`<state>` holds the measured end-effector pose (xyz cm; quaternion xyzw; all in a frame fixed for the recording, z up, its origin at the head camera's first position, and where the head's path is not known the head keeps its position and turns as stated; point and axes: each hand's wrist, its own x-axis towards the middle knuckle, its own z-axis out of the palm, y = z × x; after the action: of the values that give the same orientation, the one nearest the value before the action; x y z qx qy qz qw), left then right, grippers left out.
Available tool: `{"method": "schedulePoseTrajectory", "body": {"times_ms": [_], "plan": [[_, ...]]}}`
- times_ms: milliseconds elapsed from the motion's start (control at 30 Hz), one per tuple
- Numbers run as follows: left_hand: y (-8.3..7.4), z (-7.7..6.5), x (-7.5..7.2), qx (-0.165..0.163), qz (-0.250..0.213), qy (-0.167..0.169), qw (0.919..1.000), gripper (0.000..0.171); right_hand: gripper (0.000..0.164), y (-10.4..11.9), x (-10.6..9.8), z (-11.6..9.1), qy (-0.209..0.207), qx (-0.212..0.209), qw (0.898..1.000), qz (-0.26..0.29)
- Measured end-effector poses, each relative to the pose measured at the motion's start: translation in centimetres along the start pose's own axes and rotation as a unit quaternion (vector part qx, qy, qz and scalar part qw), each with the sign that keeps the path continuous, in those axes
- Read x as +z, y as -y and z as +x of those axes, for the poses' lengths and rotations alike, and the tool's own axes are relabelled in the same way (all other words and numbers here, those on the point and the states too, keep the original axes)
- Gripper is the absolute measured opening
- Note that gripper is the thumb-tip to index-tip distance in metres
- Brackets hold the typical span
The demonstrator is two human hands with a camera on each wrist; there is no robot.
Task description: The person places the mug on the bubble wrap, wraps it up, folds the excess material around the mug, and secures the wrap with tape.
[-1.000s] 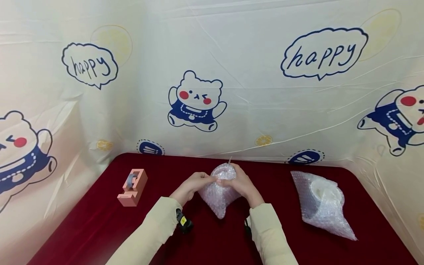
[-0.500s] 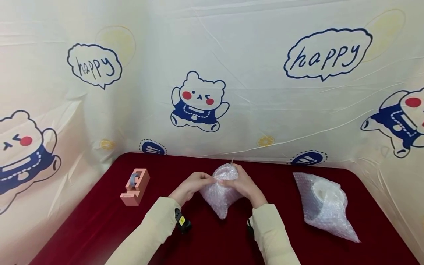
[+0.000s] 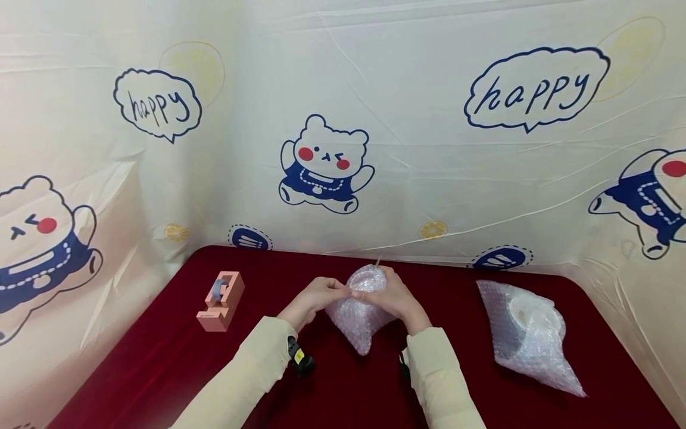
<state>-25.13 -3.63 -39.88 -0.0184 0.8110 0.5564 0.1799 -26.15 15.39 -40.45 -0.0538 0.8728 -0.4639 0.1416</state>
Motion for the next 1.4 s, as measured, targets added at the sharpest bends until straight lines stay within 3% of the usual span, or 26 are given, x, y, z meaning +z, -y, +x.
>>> {"method": "schedulePoseTrajectory", "body": {"times_ms": [167, 367, 500, 600, 800, 933, 1167, 1400], "plan": [[0.1, -0.1, -0.3, -0.006, 0.001, 0.010, 0.9999, 0.034, 0.097, 0.3, -0.1, -0.1, 0.010, 0.004, 1.000, 0.016], [-0.1, -0.7, -0.3, 0.010, 0.013, 0.008, 0.9998, 0.037, 0.094, 0.4, -0.1, -0.3, 0.017, 0.017, 0.999, 0.036], [-0.9, -1.3, -0.3, 0.032, 0.037, -0.027, 0.9985, 0.041, 0.092, 0.4, -0.1, -0.3, 0.014, 0.021, 0.999, 0.045], [-1.4, -1.7, -1.2, 0.048, 0.077, -0.069, 0.9935, 0.037, 0.091, 0.3, 0.0, -0.2, 0.013, 0.021, 0.999, 0.047], [-1.7, -3.1, -6.0, 0.068, 0.168, -0.125, 0.9755, 0.028, 0.091, 0.3, 0.0, -0.2, 0.012, 0.012, 0.999, 0.038], [-0.8, -4.7, -10.2, 0.048, 0.174, -0.136, 0.9742, 0.030, 0.090, 0.3, 0.0, -0.3, 0.011, 0.013, 0.999, 0.045], [3.1, -7.3, -16.5, 0.008, 0.168, -0.165, 0.9719, 0.039, 0.088, 0.2, 0.0, -0.4, 0.002, 0.015, 0.998, 0.056], [7.3, -8.8, -19.9, -0.034, 0.200, -0.211, 0.9561, 0.044, 0.087, 0.3, 0.0, -0.4, -0.001, 0.017, 0.998, 0.062]]}}
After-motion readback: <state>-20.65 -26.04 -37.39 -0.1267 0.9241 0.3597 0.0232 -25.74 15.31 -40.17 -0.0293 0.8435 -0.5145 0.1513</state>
